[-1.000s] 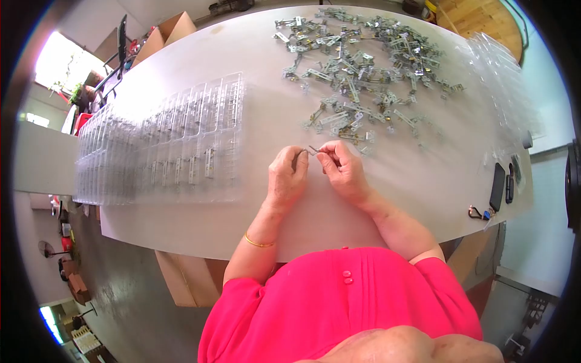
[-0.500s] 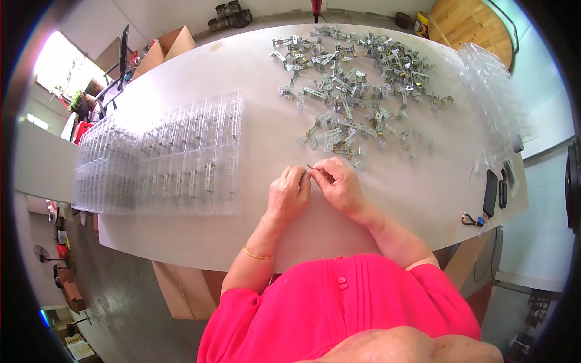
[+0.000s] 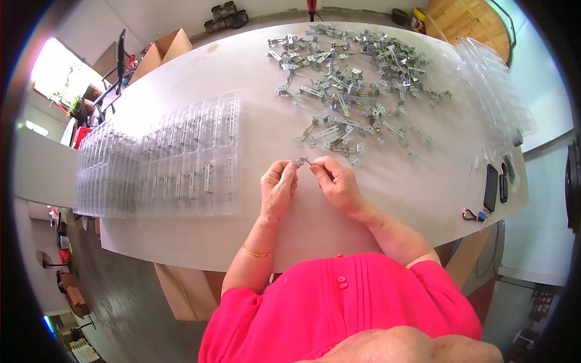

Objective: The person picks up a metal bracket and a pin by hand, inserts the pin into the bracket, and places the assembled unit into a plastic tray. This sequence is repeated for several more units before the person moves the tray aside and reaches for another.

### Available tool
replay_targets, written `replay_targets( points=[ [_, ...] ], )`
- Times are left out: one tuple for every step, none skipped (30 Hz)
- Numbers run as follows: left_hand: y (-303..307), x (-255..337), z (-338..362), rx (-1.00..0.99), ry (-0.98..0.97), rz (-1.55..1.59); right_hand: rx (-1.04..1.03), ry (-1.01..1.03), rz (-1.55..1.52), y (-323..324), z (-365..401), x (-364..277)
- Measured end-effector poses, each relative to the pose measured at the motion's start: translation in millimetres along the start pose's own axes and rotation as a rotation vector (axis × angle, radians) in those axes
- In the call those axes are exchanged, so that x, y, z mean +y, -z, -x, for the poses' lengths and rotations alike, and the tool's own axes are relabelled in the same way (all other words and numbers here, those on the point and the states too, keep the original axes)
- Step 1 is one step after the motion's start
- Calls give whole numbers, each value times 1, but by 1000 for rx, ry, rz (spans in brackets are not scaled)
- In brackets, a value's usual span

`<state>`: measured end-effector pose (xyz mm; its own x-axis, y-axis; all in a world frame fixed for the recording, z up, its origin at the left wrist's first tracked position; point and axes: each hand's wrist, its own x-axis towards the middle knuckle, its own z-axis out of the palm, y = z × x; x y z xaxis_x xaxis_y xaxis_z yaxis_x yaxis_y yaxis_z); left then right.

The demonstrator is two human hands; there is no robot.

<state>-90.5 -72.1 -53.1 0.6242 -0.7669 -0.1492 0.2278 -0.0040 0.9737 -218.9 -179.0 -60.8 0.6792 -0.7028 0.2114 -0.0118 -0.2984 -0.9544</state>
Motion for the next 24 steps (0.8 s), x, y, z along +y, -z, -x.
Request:
replay_targets(
  points=[
    [0, 1, 1, -20, 22, 54, 0, -4, -1, 2, 0, -3],
    [0, 3, 1, -18, 29, 53, -12, -26, 29, 4, 0, -6],
    [-2, 4, 1, -24, 47, 77, -27, -51, 58, 5, 1, -7],
    [-1, 4, 2, -28, 67, 100, -34, -63, 53, 5, 2, -6],
    [0, 2, 1, -22, 74, 97, -25, -32, 58, 5, -1, -5],
    [0, 0, 0, -27, 57, 99, -13, 1, 65, 5, -2, -5],
    [0, -2, -1, -35, 38, 102, -11, -4, 64, 5, -2, -6],
    [0, -4, -1, -39, 42, 101, -10, -16, 33, 5, -2, -7],
    [1, -6, -2, -32, 32, 106, -9, -28, 2, 5, -2, -7],
    [2, -6, -2, -24, 20, 111, -5, -30, 3, 5, -2, -6],
    [3, -5, -2, -27, 20, 110, -8, 1, 12, 4, -2, -4],
    [3, -3, -1, -23, 2, 78, -6, 32, 22, 4, -2, -2],
    [2, -2, -2, -25, -17, 50, 7, 34, 29, 4, -3, -3],
    [1, -1, -2, -47, -19, 56, 2, 7, 52, 4, -2, -5],
    [1, -1, -1, -14, -44, -25, 2, -21, 79, 5, -1, -6],
    [1, -2, 0, 16, -71, -103, 28, -22, 98, 5, -1, -5],
    [1, -2, 0, -18, -74, -94, 13, -5, 110, 5, -1, -1],
    [1, -2, 0, 16, -116, -151, -1, 12, 123, 5, -1, 0],
    [1, -3, 1, 53, -158, -207, 27, 10, 144, 5, -1, -2],
    [3, -4, 0, 22, -163, -197, 37, 51, 121, 4, 0, -4],
    [6, -6, -1, 31, -203, -304, 44, 93, 97, 4, -1, -5],
    [6, -7, -1, 46, -244, -411, 65, 93, 113, 5, -1, -3],
    [5, -8, 0, 25, -251, -405, 18, 82, 106, 5, -1, 2],
    [3, -8, 1, 42, -334, -486, -31, 71, 98, 5, -2, 3]
  ],
)
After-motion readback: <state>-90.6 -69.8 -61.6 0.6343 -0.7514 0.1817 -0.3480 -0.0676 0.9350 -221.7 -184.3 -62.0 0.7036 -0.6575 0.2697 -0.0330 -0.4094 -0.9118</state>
